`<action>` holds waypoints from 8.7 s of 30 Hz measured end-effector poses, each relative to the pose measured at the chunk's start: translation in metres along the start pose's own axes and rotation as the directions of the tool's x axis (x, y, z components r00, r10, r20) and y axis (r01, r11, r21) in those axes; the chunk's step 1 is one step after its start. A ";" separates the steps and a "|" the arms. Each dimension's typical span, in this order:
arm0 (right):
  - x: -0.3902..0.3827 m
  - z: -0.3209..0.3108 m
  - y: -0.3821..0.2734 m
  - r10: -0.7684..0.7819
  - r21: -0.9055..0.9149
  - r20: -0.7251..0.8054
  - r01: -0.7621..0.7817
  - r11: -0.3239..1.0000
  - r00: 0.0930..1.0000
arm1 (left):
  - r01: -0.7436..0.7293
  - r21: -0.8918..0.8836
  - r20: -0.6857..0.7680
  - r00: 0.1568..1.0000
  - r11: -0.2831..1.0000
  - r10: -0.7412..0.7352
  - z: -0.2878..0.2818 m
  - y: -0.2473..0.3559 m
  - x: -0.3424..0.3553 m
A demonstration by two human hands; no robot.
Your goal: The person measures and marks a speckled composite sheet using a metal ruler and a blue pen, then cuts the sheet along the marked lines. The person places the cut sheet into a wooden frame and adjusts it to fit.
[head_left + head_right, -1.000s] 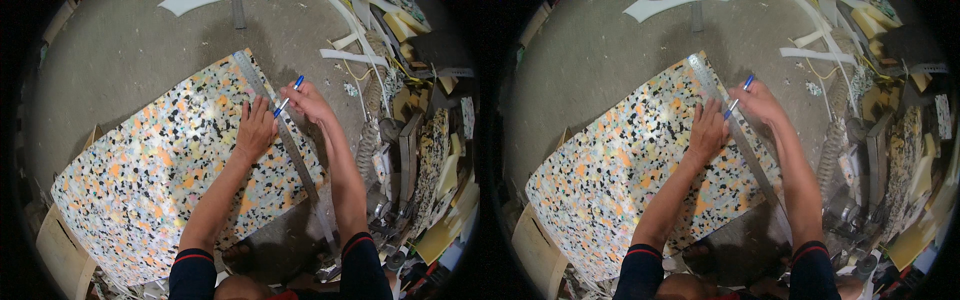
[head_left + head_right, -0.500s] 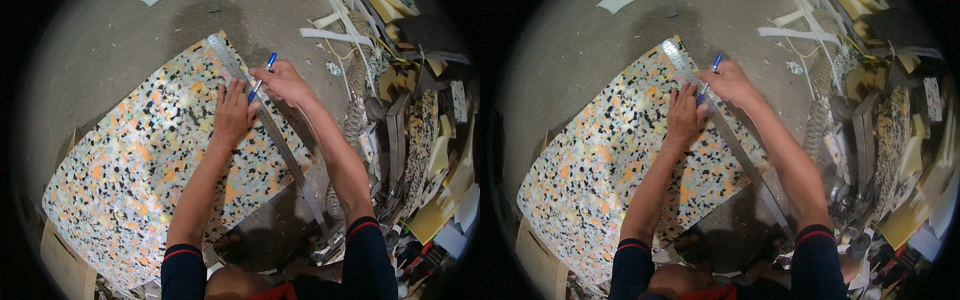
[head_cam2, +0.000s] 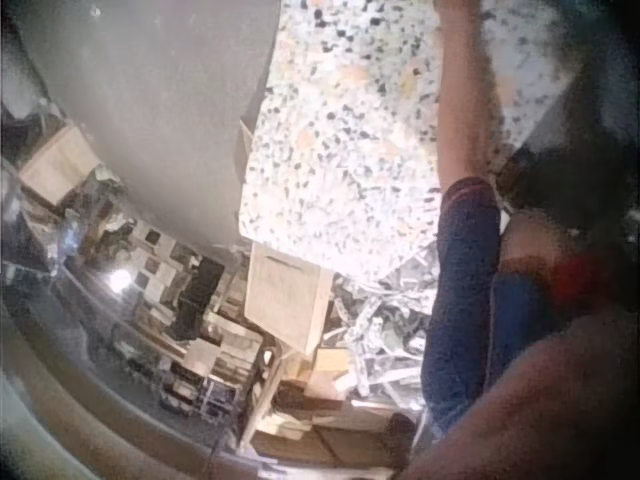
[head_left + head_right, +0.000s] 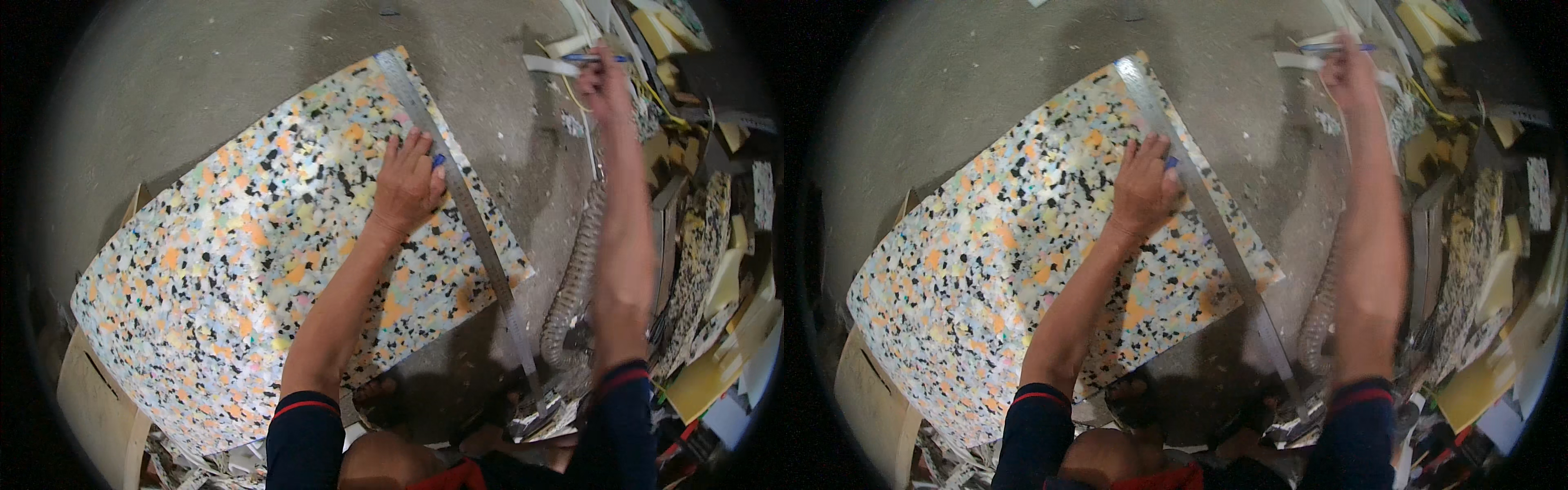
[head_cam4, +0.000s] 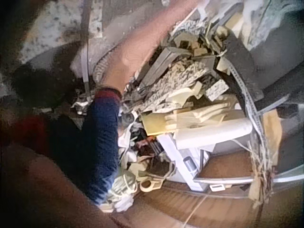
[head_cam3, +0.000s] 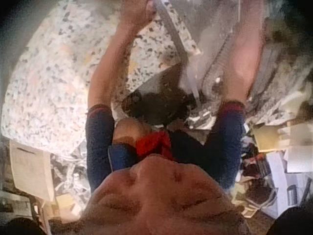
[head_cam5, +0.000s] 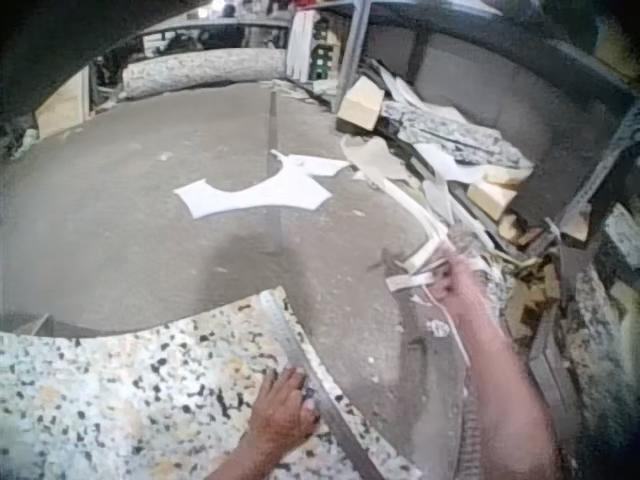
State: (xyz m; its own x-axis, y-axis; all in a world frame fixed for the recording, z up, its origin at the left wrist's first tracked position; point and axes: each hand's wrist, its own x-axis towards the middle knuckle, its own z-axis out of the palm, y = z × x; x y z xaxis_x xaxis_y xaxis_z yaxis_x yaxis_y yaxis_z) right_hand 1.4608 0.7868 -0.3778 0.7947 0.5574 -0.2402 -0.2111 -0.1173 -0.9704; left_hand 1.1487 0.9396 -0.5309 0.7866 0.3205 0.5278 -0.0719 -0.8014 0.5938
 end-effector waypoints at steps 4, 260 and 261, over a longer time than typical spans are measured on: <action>-0.020 0.078 -0.052 -0.268 -0.508 0.009 0.235 0.828 0.963 | 0.011 0.091 0.017 1.000 0.996 -0.012 -0.019 -0.001 0.002; -0.386 -0.117 0.195 -0.092 -0.519 -0.789 -0.579 0.629 0.608 | 0.195 0.259 0.634 0.705 0.946 -0.319 -0.326 0.100 -0.036; -0.382 -0.130 0.172 -0.065 -0.457 -0.835 -0.623 0.635 0.546 | 0.190 0.287 0.651 0.680 0.939 -0.337 -0.323 0.099 -0.039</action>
State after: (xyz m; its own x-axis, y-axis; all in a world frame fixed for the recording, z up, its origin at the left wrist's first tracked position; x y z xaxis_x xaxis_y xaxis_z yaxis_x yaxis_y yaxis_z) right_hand 1.1949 0.4468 -0.4561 0.9231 -0.3743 -0.0885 -0.3691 -0.7971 -0.4779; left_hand 0.9126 1.0103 -0.2966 0.9585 0.1592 -0.2365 0.2582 -0.8365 0.4834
